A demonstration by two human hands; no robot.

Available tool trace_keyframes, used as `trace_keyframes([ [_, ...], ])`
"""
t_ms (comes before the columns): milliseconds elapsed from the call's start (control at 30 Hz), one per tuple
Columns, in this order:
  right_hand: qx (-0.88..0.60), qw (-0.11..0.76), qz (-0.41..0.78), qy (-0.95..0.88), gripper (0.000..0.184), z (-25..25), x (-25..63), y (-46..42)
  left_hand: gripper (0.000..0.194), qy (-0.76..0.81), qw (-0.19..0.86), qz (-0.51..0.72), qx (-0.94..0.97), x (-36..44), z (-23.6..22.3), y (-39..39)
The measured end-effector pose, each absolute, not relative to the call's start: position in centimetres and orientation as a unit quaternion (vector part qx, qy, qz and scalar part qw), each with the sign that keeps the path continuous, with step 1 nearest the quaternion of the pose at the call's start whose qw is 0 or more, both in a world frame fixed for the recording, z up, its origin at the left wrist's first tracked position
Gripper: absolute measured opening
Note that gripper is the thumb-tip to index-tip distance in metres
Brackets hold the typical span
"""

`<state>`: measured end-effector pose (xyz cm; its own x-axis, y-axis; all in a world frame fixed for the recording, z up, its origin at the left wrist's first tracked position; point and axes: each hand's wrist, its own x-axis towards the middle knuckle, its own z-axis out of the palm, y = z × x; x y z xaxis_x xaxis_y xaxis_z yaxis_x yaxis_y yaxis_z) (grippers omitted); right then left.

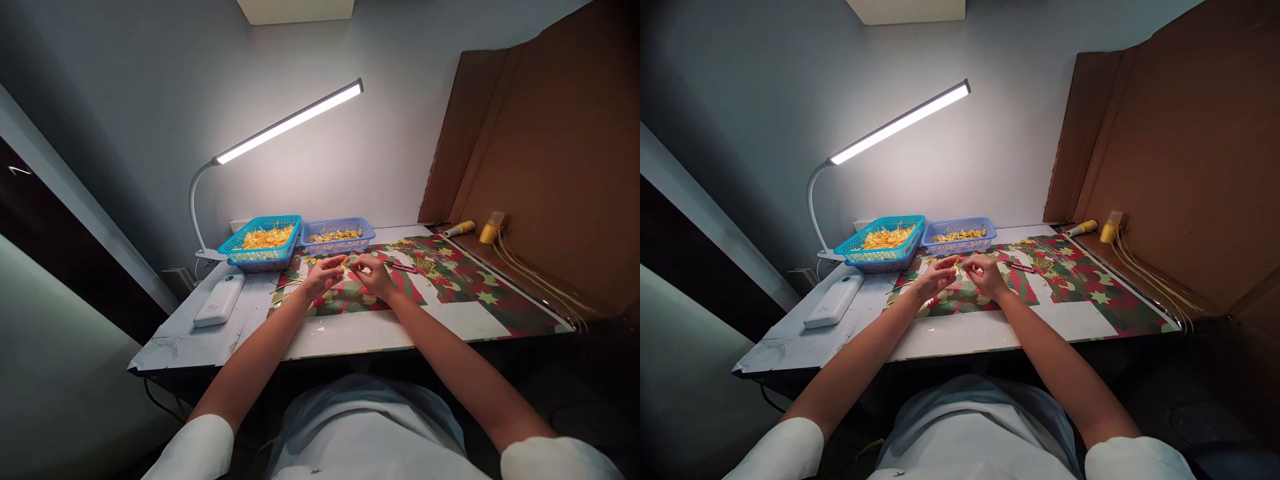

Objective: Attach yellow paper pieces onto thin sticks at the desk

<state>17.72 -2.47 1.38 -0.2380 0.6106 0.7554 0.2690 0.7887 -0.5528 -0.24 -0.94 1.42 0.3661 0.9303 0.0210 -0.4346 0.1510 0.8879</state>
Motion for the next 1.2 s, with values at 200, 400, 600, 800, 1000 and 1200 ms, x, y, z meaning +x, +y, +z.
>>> trace_keyframes([
  [200, -0.289, 0.548, 0.156, -0.769, 0.012, 1.35, 17.74, -2.46, 0.043, 0.285, 0.705, 0.488, 0.428, -0.26, 1.49, -1.02],
  [400, -0.293, 0.548, 0.153, -0.768, 0.012, 1.39, 17.76, -2.45, 0.043, 0.287, 0.705, 0.486, 0.429, -0.21, 1.56, -1.04],
  [600, -0.299, 0.545, 0.159, -0.767, 0.012, 1.38, 17.72, -2.57, 0.043, 0.288, 0.701, 0.483, 0.438, -0.11, 1.74, -1.24],
  [800, -0.303, 0.536, 0.162, -0.771, 0.018, 1.62, 17.67, -2.8, 0.041, 0.28, 0.703, 0.47, 0.454, -0.09, 1.77, -1.34],
  [1000, -0.307, 0.536, 0.16, -0.77, 0.018, 1.59, 17.65, -2.77, 0.043, 0.291, 0.693, 0.463, 0.469, -0.21, 1.68, -1.29],
  [1200, -0.316, 0.544, 0.193, -0.753, 0.017, 1.4, 17.49, -2.77, 0.045, 0.287, 0.694, 0.455, 0.479, -0.16, 1.88, -1.49],
])
